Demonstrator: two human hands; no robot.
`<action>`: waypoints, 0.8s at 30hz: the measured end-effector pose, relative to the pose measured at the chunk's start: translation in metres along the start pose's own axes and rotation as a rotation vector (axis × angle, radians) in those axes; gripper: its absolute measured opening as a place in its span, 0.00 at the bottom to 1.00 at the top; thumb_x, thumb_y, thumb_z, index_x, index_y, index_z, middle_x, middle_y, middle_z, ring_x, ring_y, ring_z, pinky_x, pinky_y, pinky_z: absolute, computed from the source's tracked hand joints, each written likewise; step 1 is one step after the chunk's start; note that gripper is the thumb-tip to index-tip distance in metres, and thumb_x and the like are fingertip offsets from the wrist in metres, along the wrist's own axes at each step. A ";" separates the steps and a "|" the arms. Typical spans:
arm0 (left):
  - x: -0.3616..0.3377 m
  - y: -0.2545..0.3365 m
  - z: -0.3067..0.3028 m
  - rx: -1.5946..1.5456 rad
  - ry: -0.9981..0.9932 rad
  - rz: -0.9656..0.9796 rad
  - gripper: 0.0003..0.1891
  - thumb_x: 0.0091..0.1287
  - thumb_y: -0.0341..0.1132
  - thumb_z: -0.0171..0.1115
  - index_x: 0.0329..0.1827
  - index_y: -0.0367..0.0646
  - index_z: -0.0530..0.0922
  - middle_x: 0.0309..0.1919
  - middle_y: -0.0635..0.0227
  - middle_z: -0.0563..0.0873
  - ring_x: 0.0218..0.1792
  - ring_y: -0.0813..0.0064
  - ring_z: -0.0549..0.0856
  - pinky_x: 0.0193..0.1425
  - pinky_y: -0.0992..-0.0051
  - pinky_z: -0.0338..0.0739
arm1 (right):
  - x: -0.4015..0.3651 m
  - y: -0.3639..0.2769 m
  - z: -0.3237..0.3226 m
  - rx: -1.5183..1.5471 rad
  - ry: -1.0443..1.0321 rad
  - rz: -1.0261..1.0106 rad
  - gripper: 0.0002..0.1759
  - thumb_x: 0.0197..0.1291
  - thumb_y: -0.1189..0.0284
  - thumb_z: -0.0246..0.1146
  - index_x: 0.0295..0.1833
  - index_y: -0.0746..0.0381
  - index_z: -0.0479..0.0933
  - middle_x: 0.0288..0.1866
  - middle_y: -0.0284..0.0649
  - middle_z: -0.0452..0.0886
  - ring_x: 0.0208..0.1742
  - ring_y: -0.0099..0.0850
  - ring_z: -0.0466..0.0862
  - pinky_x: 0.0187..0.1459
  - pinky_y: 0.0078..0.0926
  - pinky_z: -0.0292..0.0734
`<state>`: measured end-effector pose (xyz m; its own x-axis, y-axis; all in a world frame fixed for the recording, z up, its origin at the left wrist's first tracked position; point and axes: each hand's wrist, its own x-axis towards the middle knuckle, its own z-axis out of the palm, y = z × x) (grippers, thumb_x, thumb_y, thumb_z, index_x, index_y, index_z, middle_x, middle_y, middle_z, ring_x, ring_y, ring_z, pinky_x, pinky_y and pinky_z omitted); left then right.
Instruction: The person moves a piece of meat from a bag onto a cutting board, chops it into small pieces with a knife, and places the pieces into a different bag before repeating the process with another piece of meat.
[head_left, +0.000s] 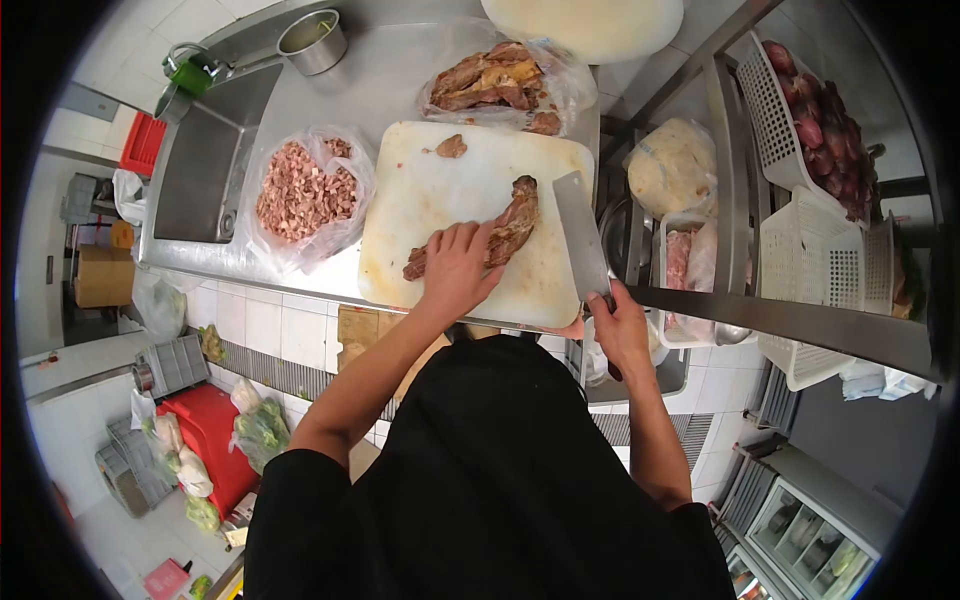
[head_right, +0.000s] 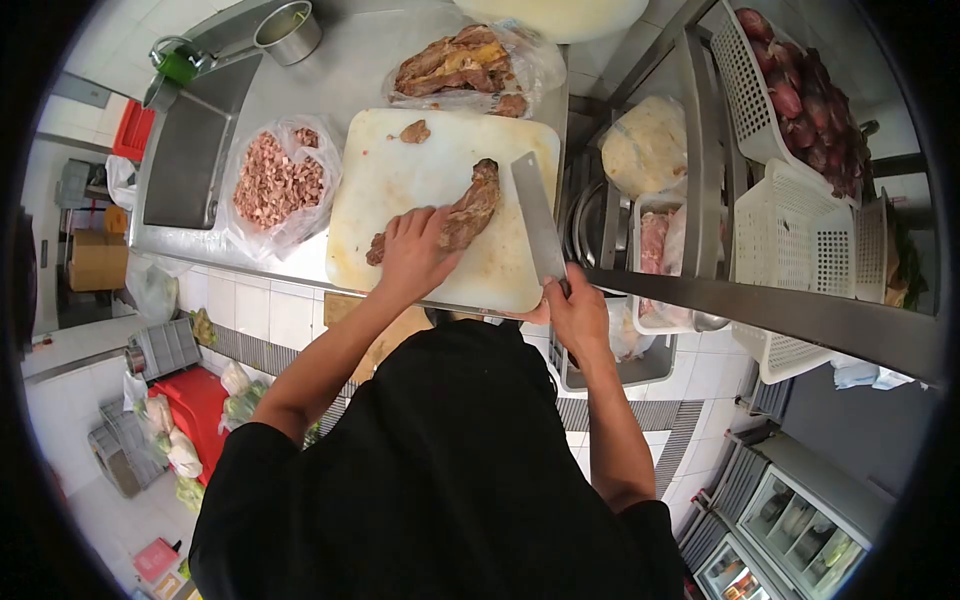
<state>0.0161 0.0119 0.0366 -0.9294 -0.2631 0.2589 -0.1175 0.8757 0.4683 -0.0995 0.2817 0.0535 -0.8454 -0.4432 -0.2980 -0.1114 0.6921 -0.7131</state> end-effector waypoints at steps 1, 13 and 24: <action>0.009 0.005 0.014 0.048 -0.014 -0.081 0.33 0.58 0.38 0.74 0.68 0.44 0.75 0.59 0.59 0.81 0.65 0.55 0.78 0.71 0.50 0.66 | -0.002 -0.006 -0.002 -0.005 -0.005 -0.006 0.18 0.73 0.63 0.64 0.56 0.66 0.79 0.23 0.40 0.80 0.21 0.30 0.80 0.26 0.34 0.74; 0.049 -0.048 -0.005 0.371 -0.433 0.092 0.30 0.61 0.36 0.68 0.70 0.55 0.77 0.57 0.60 0.85 0.66 0.55 0.80 0.73 0.43 0.66 | -0.021 0.007 -0.004 0.046 0.079 0.047 0.15 0.73 0.63 0.63 0.50 0.66 0.77 0.23 0.36 0.76 0.19 0.24 0.75 0.23 0.30 0.72; 0.031 -0.029 0.031 0.057 -0.262 0.203 0.22 0.64 0.38 0.66 0.63 0.46 0.83 0.57 0.61 0.87 0.65 0.56 0.81 0.73 0.51 0.69 | -0.036 -0.027 -0.005 -0.159 -0.035 0.106 0.21 0.72 0.57 0.61 0.59 0.61 0.79 0.40 0.59 0.87 0.45 0.62 0.86 0.48 0.56 0.79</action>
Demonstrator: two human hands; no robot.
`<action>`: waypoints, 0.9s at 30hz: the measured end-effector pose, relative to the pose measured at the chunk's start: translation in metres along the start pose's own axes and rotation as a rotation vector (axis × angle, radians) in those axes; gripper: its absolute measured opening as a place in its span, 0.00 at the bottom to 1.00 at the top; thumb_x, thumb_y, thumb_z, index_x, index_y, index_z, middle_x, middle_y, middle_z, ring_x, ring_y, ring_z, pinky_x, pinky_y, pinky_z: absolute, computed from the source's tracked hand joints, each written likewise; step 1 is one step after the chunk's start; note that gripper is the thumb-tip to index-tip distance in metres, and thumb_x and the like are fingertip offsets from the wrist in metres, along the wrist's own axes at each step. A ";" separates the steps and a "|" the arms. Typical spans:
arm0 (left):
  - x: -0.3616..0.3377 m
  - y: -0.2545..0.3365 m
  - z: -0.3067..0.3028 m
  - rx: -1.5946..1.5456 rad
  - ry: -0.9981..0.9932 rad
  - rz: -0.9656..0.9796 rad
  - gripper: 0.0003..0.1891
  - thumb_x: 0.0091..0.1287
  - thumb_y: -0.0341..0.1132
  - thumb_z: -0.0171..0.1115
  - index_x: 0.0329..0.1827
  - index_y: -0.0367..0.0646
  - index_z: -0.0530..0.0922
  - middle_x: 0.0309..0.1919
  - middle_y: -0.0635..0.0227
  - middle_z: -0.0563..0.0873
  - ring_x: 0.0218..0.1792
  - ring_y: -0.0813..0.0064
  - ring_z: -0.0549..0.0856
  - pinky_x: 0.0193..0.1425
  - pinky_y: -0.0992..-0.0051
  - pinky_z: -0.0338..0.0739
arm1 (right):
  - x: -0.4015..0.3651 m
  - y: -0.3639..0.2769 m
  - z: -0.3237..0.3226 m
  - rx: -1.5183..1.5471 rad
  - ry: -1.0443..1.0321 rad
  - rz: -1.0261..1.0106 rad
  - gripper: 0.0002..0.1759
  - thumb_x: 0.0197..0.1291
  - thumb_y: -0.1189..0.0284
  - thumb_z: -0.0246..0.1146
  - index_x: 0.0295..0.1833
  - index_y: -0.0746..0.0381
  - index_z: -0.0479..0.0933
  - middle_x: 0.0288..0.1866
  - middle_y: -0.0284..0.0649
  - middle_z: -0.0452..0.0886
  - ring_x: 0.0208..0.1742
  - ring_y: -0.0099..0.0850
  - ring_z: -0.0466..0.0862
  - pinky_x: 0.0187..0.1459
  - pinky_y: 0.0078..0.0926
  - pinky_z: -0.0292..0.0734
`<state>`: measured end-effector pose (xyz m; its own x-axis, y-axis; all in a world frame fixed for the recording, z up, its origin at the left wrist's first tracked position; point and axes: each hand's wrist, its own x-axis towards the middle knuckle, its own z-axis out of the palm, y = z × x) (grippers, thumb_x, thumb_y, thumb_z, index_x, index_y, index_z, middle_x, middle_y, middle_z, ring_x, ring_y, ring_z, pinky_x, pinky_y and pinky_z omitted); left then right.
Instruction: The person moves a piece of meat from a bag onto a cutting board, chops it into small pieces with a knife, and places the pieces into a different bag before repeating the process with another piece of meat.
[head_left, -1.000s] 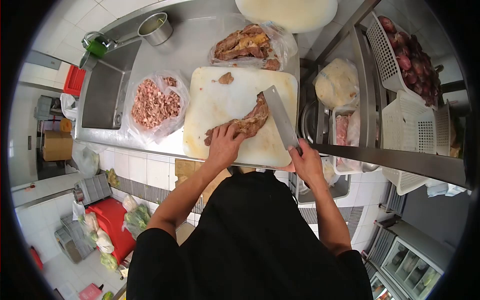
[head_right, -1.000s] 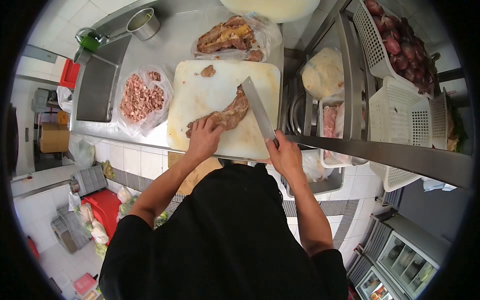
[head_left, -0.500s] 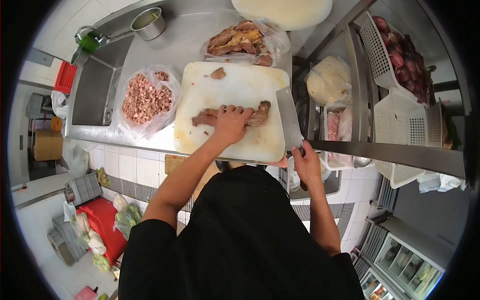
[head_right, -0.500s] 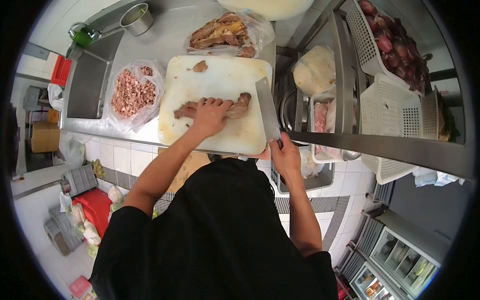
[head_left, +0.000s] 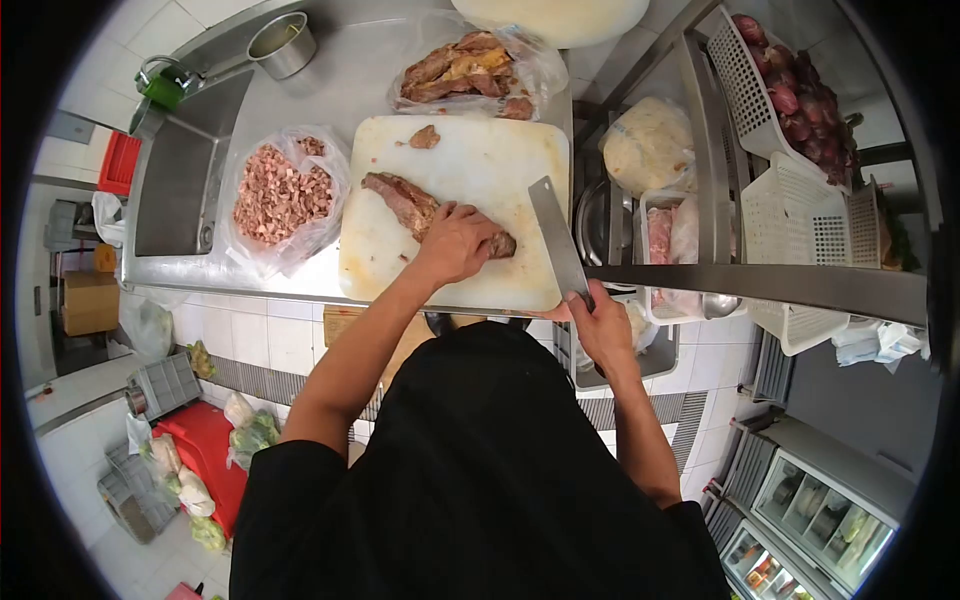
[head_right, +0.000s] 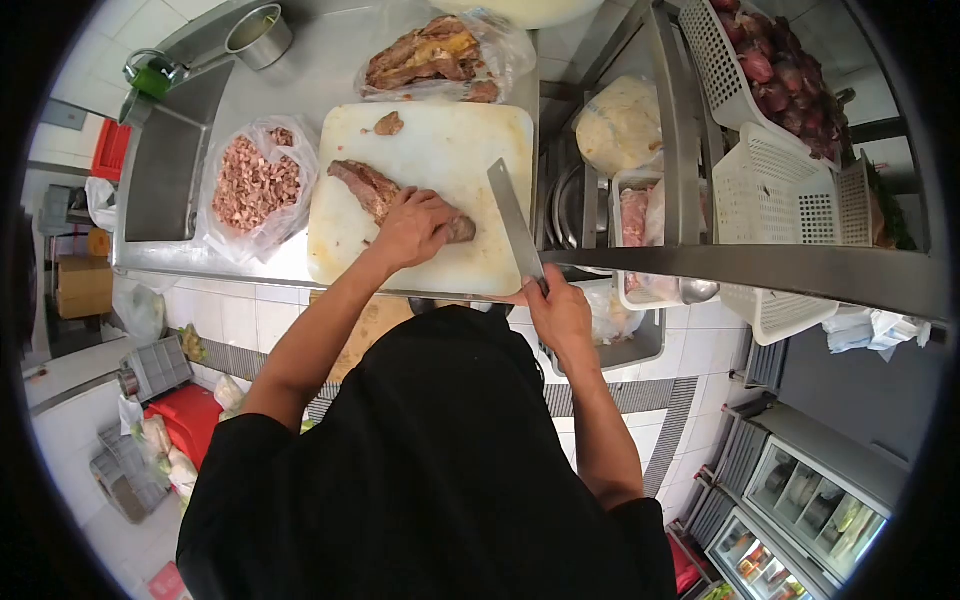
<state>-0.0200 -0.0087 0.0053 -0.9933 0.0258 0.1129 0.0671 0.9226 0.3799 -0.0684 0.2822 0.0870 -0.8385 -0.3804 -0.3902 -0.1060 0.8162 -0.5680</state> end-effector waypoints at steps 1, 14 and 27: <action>-0.003 0.000 0.000 -0.030 -0.065 0.071 0.23 0.63 0.37 0.67 0.63 0.47 0.83 0.59 0.61 0.86 0.66 0.56 0.80 0.74 0.51 0.68 | 0.002 0.000 0.000 -0.008 -0.001 0.000 0.21 0.72 0.57 0.61 0.59 0.61 0.79 0.40 0.59 0.87 0.45 0.62 0.86 0.48 0.56 0.79; -0.012 0.024 0.011 -0.187 0.218 0.055 0.14 0.59 0.34 0.70 0.48 0.47 0.82 0.52 0.63 0.82 0.58 0.59 0.80 0.67 0.56 0.69 | -0.014 -0.038 -0.010 -0.149 -0.195 -0.068 0.18 0.74 0.60 0.57 0.54 0.65 0.75 0.42 0.59 0.88 0.47 0.64 0.85 0.52 0.61 0.77; -0.010 0.022 0.029 -0.274 0.267 0.002 0.14 0.58 0.32 0.71 0.47 0.42 0.81 0.49 0.61 0.83 0.55 0.57 0.82 0.66 0.56 0.69 | 0.034 -0.051 0.048 -0.304 -0.170 -0.165 0.15 0.76 0.65 0.54 0.54 0.66 0.72 0.38 0.63 0.87 0.41 0.62 0.88 0.45 0.61 0.81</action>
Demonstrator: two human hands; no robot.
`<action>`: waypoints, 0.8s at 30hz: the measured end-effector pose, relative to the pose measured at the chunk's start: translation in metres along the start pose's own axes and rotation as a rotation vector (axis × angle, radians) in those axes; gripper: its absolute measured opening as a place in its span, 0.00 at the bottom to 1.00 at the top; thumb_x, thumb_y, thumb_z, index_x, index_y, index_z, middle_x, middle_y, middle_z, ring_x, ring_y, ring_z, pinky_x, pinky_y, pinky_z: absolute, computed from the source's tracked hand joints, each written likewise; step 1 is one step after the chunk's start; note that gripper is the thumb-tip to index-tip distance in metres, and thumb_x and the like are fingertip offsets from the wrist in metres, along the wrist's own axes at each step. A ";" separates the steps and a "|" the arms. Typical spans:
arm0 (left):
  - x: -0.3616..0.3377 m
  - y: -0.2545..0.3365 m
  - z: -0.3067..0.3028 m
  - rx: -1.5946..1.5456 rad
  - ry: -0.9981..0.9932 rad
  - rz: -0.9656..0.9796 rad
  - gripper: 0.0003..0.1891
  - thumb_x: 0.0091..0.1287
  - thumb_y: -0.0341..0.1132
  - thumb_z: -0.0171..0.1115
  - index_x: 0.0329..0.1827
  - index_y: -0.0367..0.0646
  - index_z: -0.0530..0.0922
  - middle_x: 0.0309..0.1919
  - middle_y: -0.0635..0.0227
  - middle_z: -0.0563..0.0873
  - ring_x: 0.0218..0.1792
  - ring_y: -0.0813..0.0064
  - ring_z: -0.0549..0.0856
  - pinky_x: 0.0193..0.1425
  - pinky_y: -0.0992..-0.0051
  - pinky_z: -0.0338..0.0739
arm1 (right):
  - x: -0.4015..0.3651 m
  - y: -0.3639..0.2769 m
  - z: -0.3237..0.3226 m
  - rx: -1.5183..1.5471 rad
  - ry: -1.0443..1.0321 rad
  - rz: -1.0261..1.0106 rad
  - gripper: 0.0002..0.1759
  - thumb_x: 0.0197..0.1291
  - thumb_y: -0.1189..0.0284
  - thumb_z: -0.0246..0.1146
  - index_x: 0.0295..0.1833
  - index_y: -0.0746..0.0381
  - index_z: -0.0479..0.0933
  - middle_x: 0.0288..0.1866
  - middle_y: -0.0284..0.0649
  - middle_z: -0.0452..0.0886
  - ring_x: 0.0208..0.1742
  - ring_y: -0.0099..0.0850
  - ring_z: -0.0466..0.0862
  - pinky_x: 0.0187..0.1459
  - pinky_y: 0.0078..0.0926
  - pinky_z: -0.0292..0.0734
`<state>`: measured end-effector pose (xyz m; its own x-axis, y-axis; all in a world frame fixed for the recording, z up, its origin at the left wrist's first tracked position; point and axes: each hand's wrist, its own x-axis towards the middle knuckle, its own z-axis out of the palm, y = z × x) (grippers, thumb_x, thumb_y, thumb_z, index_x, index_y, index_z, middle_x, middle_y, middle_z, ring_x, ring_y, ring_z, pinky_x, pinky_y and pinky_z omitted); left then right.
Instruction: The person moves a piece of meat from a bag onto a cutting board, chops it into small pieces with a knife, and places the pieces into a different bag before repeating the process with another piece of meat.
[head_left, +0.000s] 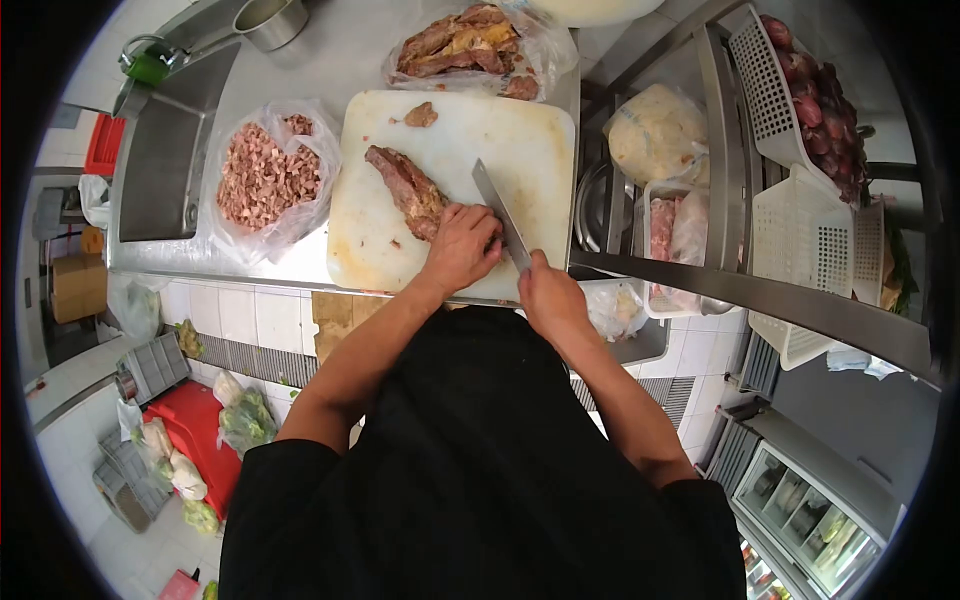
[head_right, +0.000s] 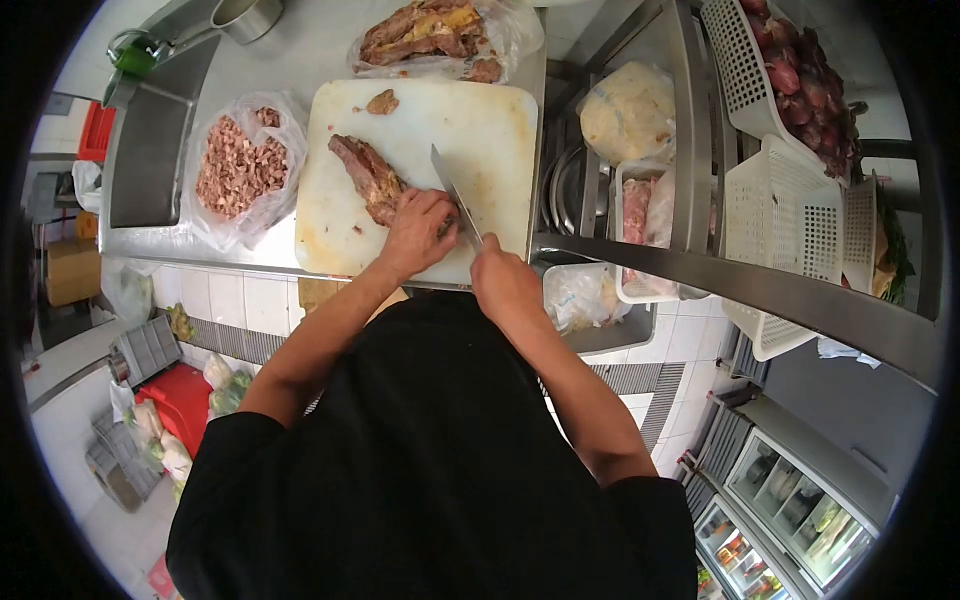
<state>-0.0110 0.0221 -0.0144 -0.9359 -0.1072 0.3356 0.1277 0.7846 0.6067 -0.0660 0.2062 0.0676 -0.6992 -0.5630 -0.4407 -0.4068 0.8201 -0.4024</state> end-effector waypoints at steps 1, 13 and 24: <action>0.000 -0.001 0.000 0.000 0.007 -0.004 0.14 0.58 0.32 0.71 0.46 0.42 0.81 0.49 0.61 0.83 0.55 0.57 0.82 0.66 0.56 0.70 | 0.012 -0.005 0.004 0.004 0.003 0.001 0.15 0.76 0.65 0.54 0.54 0.66 0.72 0.38 0.63 0.87 0.41 0.62 0.88 0.45 0.61 0.81; 0.001 0.014 -0.012 -0.042 -0.007 -0.161 0.15 0.59 0.33 0.71 0.48 0.44 0.81 0.50 0.60 0.82 0.55 0.54 0.82 0.65 0.55 0.72 | 0.046 0.025 -0.030 0.511 0.348 0.029 0.24 0.74 0.57 0.59 0.62 0.66 0.75 0.39 0.58 0.87 0.44 0.62 0.87 0.46 0.53 0.79; 0.096 -0.035 -0.012 0.008 0.115 -0.269 0.10 0.59 0.29 0.65 0.44 0.40 0.83 0.48 0.51 0.85 0.49 0.44 0.87 0.56 0.52 0.82 | 0.016 0.056 -0.008 0.242 0.266 0.162 0.30 0.72 0.59 0.57 0.70 0.70 0.72 0.49 0.67 0.86 0.53 0.65 0.86 0.57 0.58 0.79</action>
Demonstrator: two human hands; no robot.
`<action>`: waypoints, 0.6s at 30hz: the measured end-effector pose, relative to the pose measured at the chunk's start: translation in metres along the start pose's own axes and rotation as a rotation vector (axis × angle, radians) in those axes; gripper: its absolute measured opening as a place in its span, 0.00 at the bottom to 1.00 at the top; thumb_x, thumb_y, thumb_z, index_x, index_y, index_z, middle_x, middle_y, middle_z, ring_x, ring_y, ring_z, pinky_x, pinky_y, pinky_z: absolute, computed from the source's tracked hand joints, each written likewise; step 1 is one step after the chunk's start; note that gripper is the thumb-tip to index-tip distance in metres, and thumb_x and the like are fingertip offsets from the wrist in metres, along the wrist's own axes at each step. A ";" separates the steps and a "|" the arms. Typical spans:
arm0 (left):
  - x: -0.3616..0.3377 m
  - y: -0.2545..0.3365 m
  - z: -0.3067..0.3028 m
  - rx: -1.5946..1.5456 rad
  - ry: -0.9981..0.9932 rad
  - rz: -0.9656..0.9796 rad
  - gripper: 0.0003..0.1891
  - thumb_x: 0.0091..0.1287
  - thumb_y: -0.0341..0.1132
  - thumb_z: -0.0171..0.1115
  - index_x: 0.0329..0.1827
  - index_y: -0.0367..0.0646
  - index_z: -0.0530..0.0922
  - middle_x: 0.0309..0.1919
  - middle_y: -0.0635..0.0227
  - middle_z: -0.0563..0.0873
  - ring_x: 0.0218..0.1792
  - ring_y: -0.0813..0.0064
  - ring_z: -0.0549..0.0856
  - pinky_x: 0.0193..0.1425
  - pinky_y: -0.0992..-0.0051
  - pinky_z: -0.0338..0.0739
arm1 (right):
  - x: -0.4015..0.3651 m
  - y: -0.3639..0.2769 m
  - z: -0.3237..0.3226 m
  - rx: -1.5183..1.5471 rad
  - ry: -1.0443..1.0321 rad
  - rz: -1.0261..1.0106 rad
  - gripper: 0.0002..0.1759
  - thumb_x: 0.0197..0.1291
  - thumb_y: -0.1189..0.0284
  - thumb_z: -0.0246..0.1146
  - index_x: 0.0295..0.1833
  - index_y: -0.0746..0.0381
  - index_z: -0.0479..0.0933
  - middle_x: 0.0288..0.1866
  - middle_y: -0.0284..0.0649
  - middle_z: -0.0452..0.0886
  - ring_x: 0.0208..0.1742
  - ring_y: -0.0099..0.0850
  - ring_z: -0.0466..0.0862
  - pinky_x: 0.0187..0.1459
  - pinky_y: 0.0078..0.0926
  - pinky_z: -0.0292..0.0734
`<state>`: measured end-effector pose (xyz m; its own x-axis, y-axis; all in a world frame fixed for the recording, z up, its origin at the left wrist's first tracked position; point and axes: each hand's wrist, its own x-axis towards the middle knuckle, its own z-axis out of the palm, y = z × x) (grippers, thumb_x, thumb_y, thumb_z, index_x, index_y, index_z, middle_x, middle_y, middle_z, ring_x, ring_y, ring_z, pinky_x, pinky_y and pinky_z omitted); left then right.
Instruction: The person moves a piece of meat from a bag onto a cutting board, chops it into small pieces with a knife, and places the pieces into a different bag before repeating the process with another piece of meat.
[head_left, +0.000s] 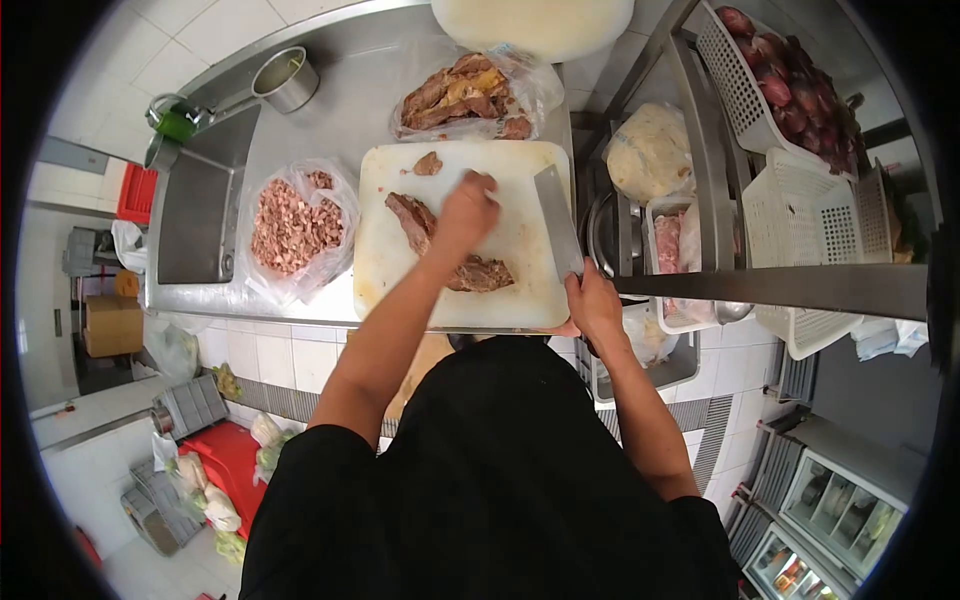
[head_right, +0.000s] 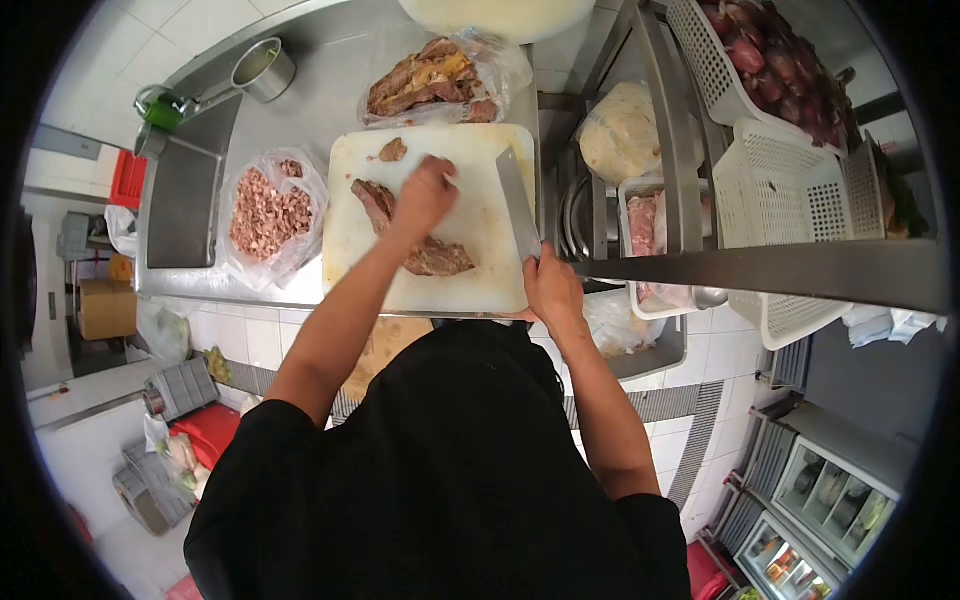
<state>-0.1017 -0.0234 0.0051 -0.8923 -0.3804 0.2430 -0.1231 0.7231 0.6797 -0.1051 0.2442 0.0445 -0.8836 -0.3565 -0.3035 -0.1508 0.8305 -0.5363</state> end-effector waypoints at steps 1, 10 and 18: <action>0.017 -0.019 -0.012 0.061 0.052 -0.024 0.12 0.60 0.30 0.65 0.47 0.40 0.83 0.49 0.49 0.85 0.50 0.43 0.87 0.56 0.52 0.82 | -0.002 -0.002 -0.001 -0.026 0.011 -0.017 0.27 0.73 0.60 0.56 0.68 0.69 0.73 0.46 0.66 0.87 0.50 0.64 0.86 0.55 0.59 0.80; 0.056 -0.090 -0.055 0.359 -0.004 -0.209 0.22 0.68 0.41 0.69 0.62 0.39 0.83 0.50 0.46 0.88 0.51 0.45 0.88 0.56 0.53 0.83 | 0.004 -0.004 -0.003 -0.110 -0.028 -0.068 0.25 0.75 0.61 0.53 0.66 0.67 0.72 0.44 0.62 0.88 0.48 0.62 0.88 0.52 0.59 0.82; -0.011 -0.056 -0.136 -0.621 0.376 -0.474 0.14 0.71 0.31 0.65 0.56 0.32 0.85 0.36 0.69 0.88 0.31 0.80 0.83 0.36 0.78 0.78 | 0.010 0.014 0.005 -0.096 -0.019 -0.063 0.25 0.74 0.59 0.55 0.64 0.69 0.74 0.44 0.63 0.88 0.48 0.63 0.87 0.53 0.60 0.81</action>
<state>-0.0260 -0.1387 0.0584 -0.5908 -0.8064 -0.0236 -0.0888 0.0359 0.9954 -0.1140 0.2506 0.0302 -0.8627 -0.4164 -0.2870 -0.2482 0.8431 -0.4771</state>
